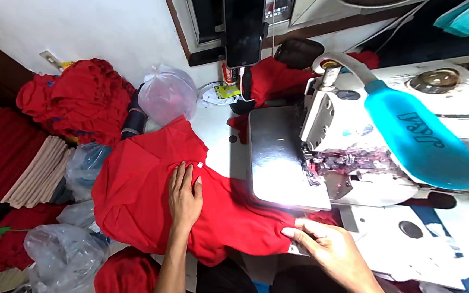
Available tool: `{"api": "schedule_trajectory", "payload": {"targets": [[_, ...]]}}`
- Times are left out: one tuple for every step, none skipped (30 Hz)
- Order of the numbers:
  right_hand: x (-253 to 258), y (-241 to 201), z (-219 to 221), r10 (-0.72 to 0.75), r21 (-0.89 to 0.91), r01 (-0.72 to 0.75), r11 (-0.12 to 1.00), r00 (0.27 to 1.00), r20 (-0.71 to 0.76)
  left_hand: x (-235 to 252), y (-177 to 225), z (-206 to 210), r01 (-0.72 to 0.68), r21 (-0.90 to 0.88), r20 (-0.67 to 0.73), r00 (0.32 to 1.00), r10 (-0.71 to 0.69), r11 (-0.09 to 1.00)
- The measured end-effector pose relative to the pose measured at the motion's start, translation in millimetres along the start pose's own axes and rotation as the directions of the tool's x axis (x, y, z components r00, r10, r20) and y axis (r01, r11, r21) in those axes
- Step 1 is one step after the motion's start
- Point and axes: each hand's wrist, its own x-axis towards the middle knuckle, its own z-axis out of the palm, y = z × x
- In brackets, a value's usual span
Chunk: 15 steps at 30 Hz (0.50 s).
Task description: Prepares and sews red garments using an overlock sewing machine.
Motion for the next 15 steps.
{"api": "schedule_trajectory", "payload": {"targets": [[-0.1, 0.5, 0.1, -0.004, -0.001, 0.004, 1.0, 1.0, 0.004, 0.1, -0.3, 0.2, -0.001, 0.002, -0.001, 1.0, 0.001, 1.0], [-0.5, 1.4, 0.1, -0.007, -0.001, 0.008, 1.0, 1.0, 0.01, 0.1, -0.6, 0.5, -0.002, 0.003, -0.002, 1.0, 0.002, 1.0], [-1.1, 1.8, 0.3, -0.009, 0.001, 0.009, 1.0, 1.0, 0.013, 0.0, -0.7, 0.4, -0.002, 0.004, -0.001, 1.0, 0.002, 1.0], [-1.5, 1.7, 0.6, -0.01, 0.004, 0.01, 1.0, 1.0, 0.01, 0.0, -0.8, 0.3, -0.005, 0.004, -0.004, 1.0, 0.005, 1.0], [-1.7, 1.5, 0.9, -0.013, 0.002, 0.013, 1.0, 1.0, 0.006, 0.1, -0.9, 0.2, -0.008, 0.004, -0.006, 1.0, 0.008, 1.0], [-1.5, 1.4, 0.9, -0.016, -0.002, 0.016, 1.0, 1.0, 0.005, 0.2, -0.8, 0.0, -0.01, 0.001, -0.007, 1.0, 0.01, 1.0], [-1.4, 1.1, 0.8, -0.02, -0.004, 0.02, 1.0, 1.0, 0.004, 0.4, -0.5, -0.3, -0.009, -0.002, -0.006, 1.0, 0.009, 1.0], [-1.7, 0.8, 0.9, -0.022, -0.007, 0.022, 1.0, 1.0, 0.0, 0.4, -0.3, -0.6, -0.006, -0.005, -0.003, 1.0, 0.006, 1.0], [-1.8, 0.8, 1.0, -0.023, -0.009, 0.023, 1.0, 1.0, -0.003, 0.3, 0.0, -0.9, -0.001, -0.007, 0.004, 1.0, 0.001, 1.0], [-1.9, 0.4, 0.9, -0.025, -0.009, 0.025, 1.0, 1.0, -0.005, -0.2, -0.1, -1.0, 0.002, -0.006, 0.008, 1.0, -0.002, 1.0], [-2.1, -0.1, 0.9, -0.025, -0.009, 0.024, 1.0, 1.0, -0.006, -0.9, -0.5, -0.9, 0.001, -0.006, 0.01, 1.0, -0.001, 1.0], [-2.2, -0.8, 0.7, -0.024, -0.013, 0.024, 1.0, 1.0, -0.009, -1.2, -1.1, -0.8, -0.001, -0.005, 0.012, 1.0, 0.002, 1.0], [-2.2, -1.1, 0.8, -0.024, -0.017, 0.024, 1.0, 1.0, -0.014, -1.3, -1.6, -0.7, 0.0, -0.004, 0.017, 1.0, 0.001, 1.0], [-2.2, -0.9, 1.2, -0.027, -0.02, 0.026, 0.999, 0.999, -0.02, -1.0, -1.8, -0.4, 0.001, -0.005, 0.018, 1.0, -0.001, 1.0], [-2.0, -0.6, 1.6, -0.028, -0.02, 0.027, 0.999, 0.999, -0.024, -0.7, -1.8, -0.2, 0.005, -0.006, 0.019, 1.0, -0.005, 1.0]]}}
